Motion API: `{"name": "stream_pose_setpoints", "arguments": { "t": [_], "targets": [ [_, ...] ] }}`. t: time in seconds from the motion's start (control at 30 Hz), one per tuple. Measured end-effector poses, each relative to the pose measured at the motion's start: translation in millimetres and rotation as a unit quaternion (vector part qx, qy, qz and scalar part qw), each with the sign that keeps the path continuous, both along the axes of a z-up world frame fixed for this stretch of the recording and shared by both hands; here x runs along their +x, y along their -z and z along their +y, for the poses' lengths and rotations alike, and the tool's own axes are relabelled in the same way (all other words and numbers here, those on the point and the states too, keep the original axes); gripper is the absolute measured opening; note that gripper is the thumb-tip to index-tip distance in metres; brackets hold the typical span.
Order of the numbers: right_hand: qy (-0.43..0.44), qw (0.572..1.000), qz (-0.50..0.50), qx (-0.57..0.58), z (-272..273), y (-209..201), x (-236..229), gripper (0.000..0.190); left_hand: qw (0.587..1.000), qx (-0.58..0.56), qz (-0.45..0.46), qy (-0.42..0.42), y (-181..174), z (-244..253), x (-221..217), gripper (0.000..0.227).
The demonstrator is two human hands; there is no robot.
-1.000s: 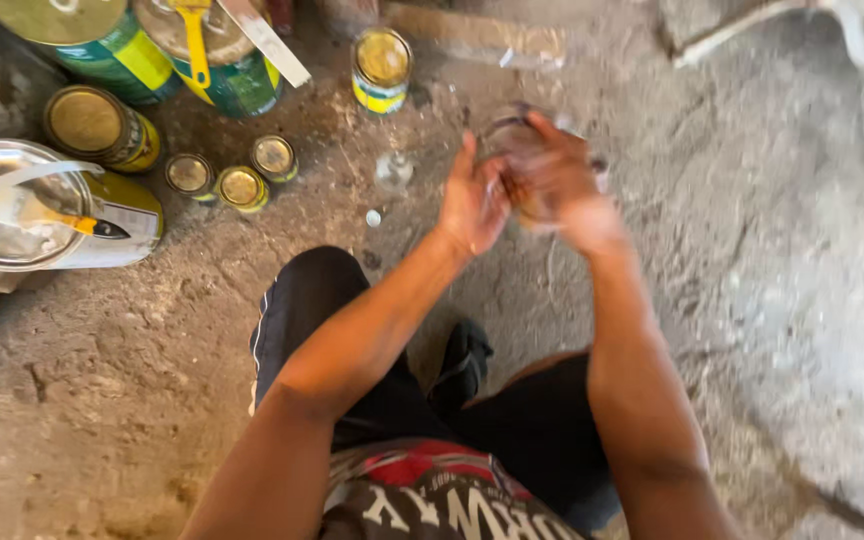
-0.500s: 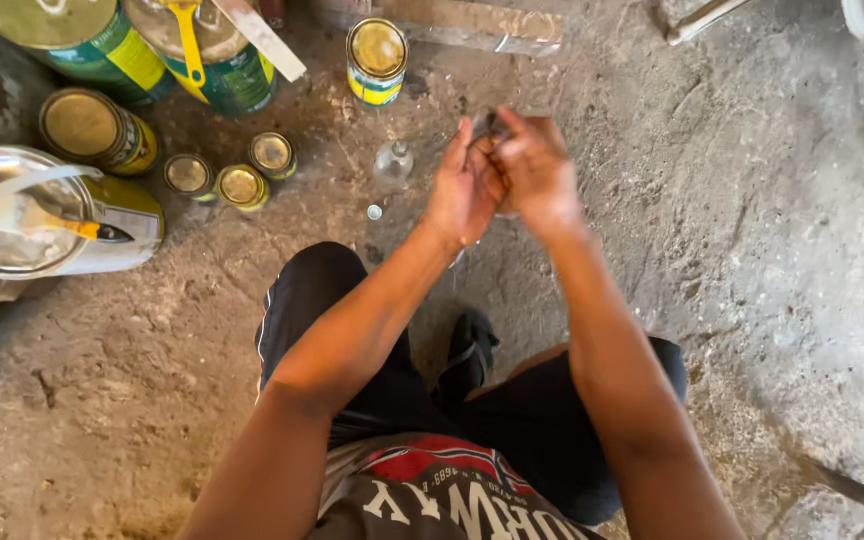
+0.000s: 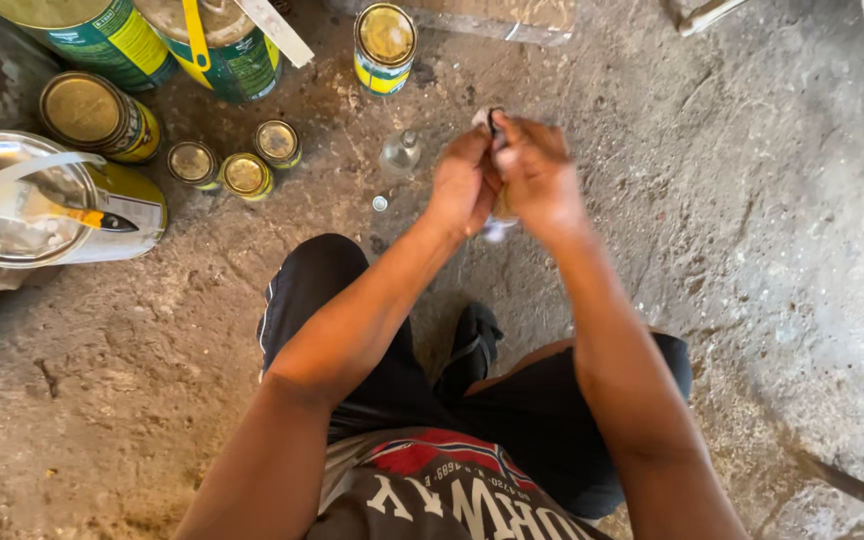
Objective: The person kneels to clean their hands with a cloth and liquid, then stands and uses a small metal tool to spread a thick beige substance from a tray onto a dark decorative wooden piece and a white table surface.
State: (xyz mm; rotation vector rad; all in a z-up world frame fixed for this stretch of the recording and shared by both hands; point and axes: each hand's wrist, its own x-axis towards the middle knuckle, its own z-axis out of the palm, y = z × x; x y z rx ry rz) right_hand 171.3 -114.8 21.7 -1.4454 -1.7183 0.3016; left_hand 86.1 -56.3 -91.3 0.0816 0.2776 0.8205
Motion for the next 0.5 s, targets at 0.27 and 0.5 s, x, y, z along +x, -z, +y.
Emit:
{"name": "stream_pose_setpoints", "arguments": {
  "t": [0.27, 0.5],
  "targets": [
    [0.284, 0.911, -0.279, -0.107, 15, 43, -6, 0.014, 0.949, 0.190, 0.230, -0.096, 42, -25, 26, 0.027],
    [0.196, 0.949, 0.238, -0.068, 14, 5, 24, 0.034, 0.991, 0.034, -0.119, -0.046, -28, 20, -10, 0.079]
  ]
}}
